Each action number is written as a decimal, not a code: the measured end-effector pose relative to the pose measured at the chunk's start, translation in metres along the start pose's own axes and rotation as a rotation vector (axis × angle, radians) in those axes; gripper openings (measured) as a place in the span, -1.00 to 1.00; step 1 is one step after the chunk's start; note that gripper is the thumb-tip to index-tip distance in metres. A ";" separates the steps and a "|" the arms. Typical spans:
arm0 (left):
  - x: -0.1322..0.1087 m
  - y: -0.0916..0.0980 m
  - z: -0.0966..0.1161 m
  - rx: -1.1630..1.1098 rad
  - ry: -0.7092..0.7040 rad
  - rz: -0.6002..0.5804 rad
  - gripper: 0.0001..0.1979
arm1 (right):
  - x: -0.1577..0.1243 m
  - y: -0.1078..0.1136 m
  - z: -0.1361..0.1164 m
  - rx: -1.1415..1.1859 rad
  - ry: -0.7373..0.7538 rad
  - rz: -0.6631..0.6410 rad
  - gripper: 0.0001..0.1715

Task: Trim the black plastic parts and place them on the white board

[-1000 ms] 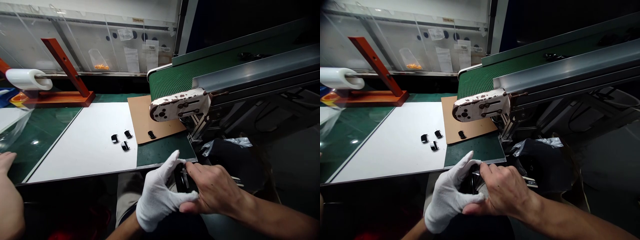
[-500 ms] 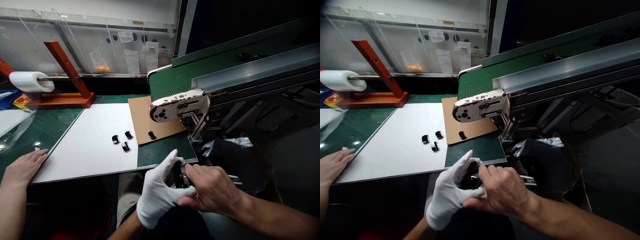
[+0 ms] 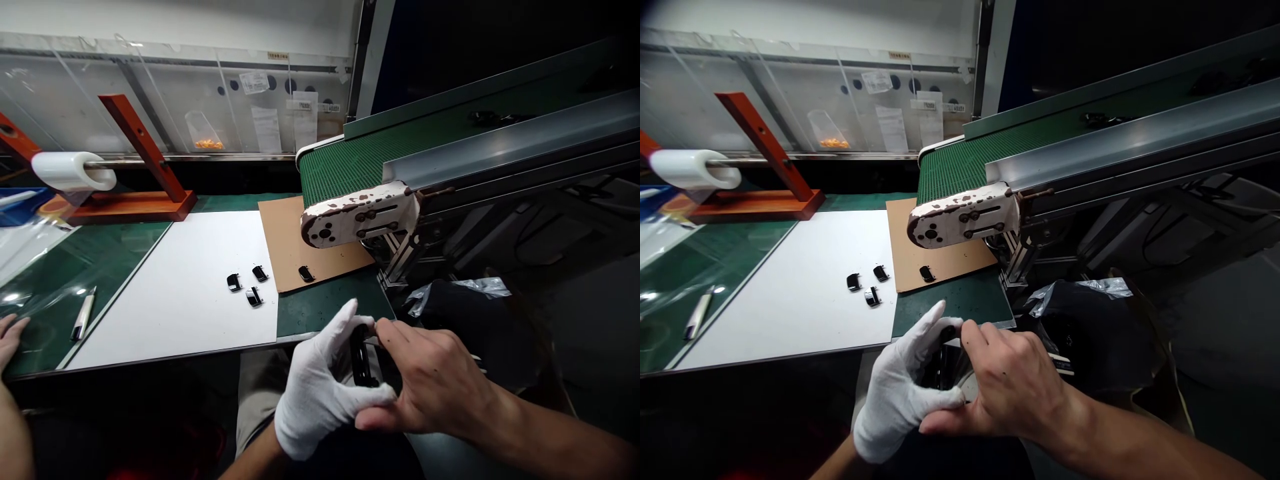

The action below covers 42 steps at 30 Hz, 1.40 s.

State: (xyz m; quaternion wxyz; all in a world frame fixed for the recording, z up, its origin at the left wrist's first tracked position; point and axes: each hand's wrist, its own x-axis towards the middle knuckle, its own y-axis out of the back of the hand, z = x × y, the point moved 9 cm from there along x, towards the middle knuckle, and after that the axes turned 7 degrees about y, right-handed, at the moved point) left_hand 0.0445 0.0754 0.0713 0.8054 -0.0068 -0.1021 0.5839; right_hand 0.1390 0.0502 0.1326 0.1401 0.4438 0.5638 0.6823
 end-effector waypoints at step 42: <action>-0.002 0.008 -0.011 0.013 0.073 0.075 -0.13 | -0.007 -0.008 -0.009 -0.143 0.090 -0.027 -0.08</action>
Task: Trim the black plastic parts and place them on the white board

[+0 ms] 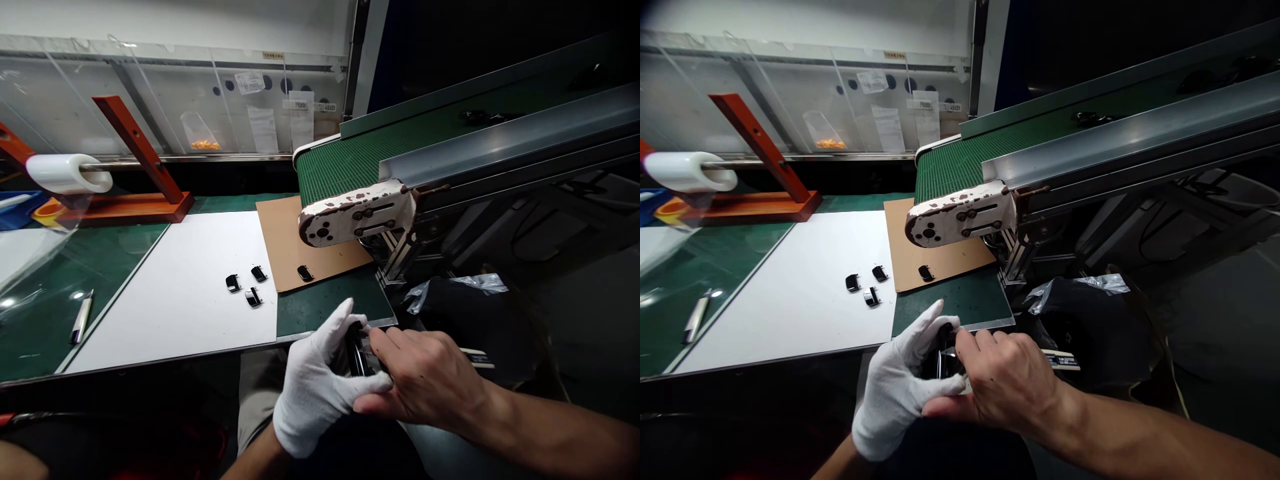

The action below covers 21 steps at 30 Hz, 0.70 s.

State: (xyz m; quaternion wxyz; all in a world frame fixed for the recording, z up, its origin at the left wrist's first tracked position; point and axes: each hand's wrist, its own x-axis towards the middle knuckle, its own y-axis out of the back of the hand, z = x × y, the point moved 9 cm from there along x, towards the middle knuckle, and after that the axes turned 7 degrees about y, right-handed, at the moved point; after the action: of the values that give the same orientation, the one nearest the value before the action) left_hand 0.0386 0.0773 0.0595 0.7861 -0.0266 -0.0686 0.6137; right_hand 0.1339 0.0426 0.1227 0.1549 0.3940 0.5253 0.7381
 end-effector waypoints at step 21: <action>0.001 0.003 0.007 -0.528 0.049 -0.099 -0.16 | -0.086 -0.093 0.014 1.043 -0.868 0.178 -0.29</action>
State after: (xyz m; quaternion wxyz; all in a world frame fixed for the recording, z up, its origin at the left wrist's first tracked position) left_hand 0.0347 0.0787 0.0658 0.7825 -0.2422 -0.2087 0.5343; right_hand 0.1824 0.0333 0.0048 0.0799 0.7190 0.6682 0.1736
